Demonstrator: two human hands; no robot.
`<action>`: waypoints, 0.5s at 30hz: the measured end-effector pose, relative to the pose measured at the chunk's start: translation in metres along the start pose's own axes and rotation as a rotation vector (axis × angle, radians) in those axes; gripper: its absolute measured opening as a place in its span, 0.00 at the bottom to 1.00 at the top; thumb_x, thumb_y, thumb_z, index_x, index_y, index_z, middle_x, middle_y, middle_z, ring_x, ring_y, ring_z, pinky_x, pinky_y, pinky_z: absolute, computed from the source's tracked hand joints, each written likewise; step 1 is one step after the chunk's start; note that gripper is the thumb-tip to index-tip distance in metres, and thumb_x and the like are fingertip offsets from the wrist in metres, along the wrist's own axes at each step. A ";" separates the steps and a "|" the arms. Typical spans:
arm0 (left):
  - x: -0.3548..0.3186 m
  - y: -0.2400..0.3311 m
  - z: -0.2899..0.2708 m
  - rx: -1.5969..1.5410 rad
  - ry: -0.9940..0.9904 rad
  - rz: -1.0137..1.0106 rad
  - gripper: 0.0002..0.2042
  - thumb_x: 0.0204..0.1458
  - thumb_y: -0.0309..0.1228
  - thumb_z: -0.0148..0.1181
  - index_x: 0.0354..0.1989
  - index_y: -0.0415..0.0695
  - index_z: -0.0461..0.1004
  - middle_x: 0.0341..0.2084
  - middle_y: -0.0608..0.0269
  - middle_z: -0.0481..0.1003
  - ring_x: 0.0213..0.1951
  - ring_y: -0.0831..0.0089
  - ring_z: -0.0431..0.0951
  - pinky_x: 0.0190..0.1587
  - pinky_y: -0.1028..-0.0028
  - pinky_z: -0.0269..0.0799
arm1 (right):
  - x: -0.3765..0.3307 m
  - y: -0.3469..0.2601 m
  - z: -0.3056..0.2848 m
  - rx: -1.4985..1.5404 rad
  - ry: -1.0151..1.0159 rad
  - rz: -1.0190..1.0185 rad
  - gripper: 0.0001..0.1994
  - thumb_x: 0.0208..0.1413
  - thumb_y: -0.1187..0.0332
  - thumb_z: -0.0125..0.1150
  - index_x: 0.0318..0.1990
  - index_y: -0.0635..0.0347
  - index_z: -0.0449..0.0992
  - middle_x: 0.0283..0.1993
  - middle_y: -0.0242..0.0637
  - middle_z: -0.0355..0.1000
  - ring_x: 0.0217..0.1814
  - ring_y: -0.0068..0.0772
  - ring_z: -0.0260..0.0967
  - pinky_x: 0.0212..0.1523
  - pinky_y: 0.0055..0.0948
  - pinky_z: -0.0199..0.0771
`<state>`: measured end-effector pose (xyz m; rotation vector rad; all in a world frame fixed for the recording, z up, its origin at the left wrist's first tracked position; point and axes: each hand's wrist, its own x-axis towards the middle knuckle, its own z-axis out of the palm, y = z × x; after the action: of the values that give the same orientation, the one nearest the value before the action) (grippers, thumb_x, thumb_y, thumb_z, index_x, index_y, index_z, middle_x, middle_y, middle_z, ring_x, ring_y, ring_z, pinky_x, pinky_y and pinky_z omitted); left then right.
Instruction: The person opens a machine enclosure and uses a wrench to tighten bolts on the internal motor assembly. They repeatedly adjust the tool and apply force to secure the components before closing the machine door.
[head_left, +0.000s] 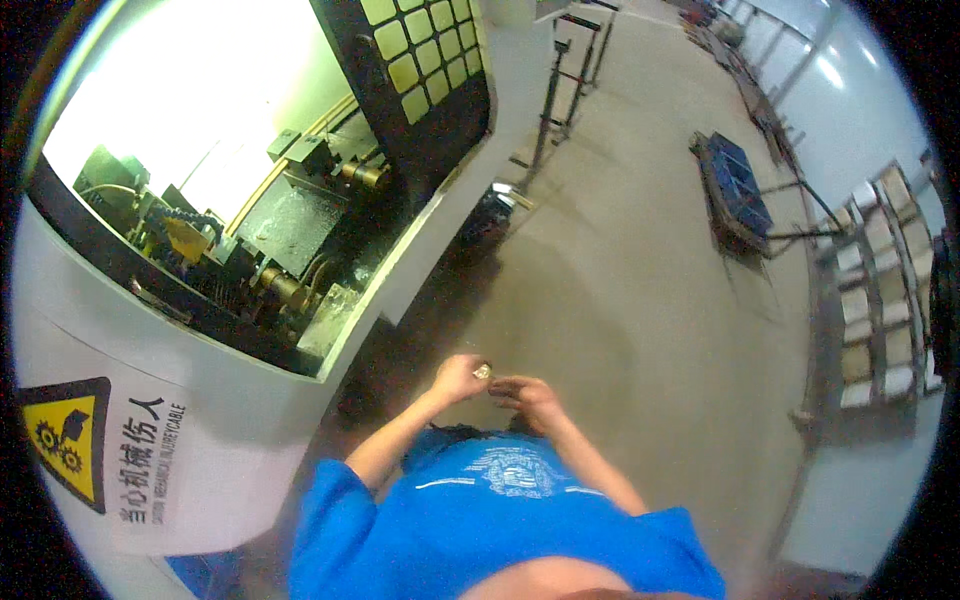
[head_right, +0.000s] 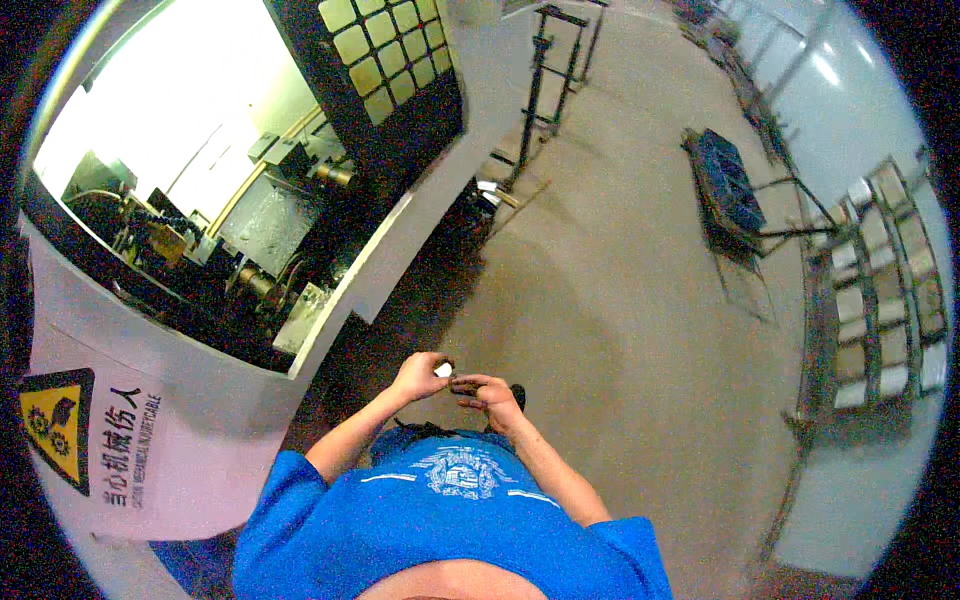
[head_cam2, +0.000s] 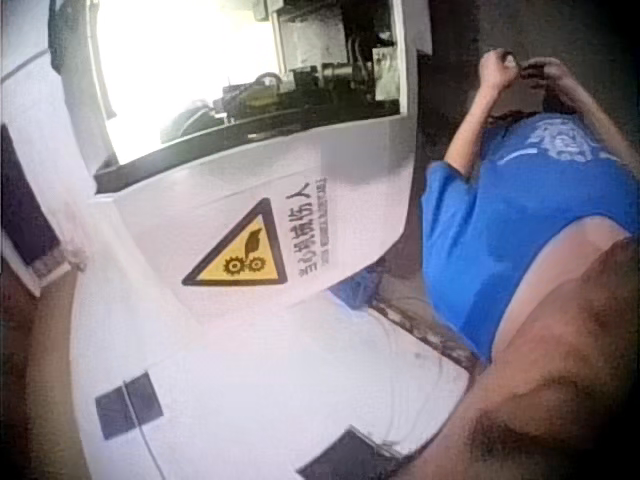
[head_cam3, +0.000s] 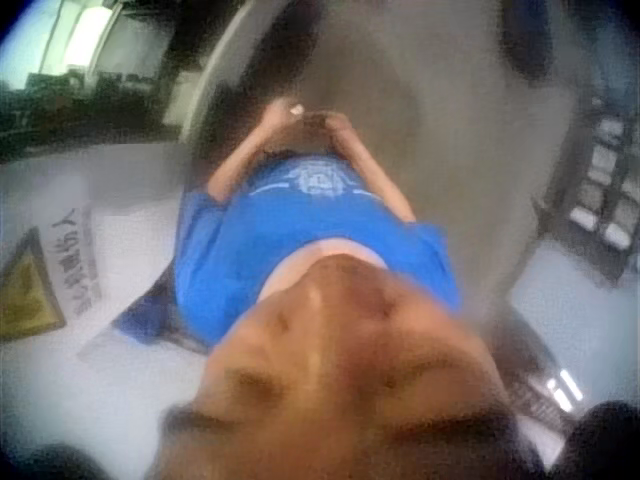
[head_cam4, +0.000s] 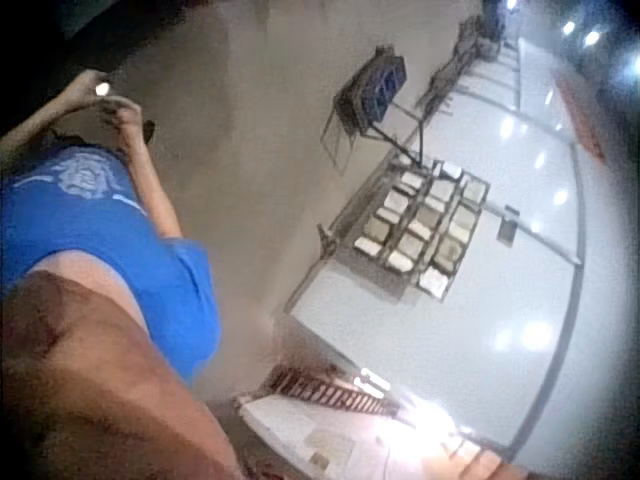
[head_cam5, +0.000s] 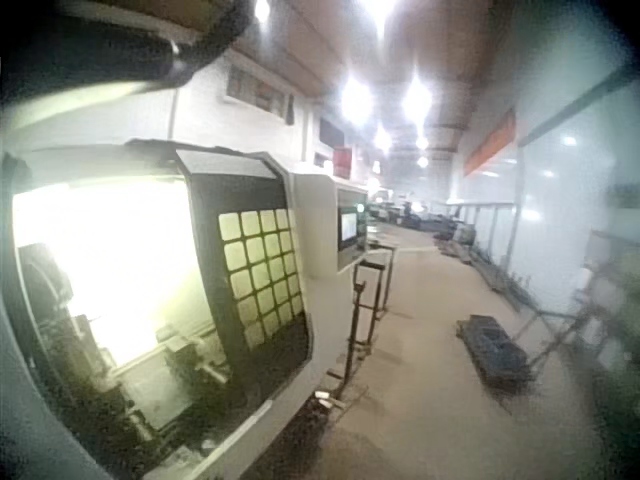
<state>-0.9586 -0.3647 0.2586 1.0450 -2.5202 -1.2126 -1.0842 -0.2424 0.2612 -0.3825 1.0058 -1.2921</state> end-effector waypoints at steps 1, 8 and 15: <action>0.012 -0.003 0.006 -0.020 0.024 -0.035 0.15 0.28 0.34 0.55 0.27 0.40 0.70 0.21 0.51 0.70 0.25 0.61 0.71 0.28 0.71 0.66 | 0.007 -0.016 -0.009 -0.065 0.002 0.018 0.20 0.30 0.75 0.41 0.38 0.68 0.65 0.38 0.40 0.64 0.39 0.33 0.63 0.37 0.25 0.64; 0.030 0.000 0.035 -0.548 0.113 -0.506 0.09 0.32 0.28 0.53 0.22 0.35 0.69 0.13 0.62 0.68 0.15 0.77 0.68 0.18 0.77 0.65 | 0.013 -0.215 0.015 -1.232 -0.498 -1.089 0.17 0.25 0.68 0.51 0.29 0.63 0.69 0.33 0.44 0.65 0.30 0.38 0.63 0.31 0.31 0.63; 0.032 0.016 0.044 -0.691 0.354 -0.662 0.07 0.32 0.27 0.54 0.18 0.35 0.67 0.13 0.62 0.68 0.16 0.78 0.67 0.18 0.79 0.62 | -0.072 -0.351 0.091 -1.299 -0.813 -1.478 0.10 0.29 0.68 0.50 0.22 0.64 0.68 0.27 0.41 0.64 0.25 0.32 0.63 0.21 0.28 0.64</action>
<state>-1.0087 -0.3515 0.2367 1.7187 -1.3345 -1.6718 -1.2235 -0.3029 0.5986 -2.7676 0.6033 -1.1938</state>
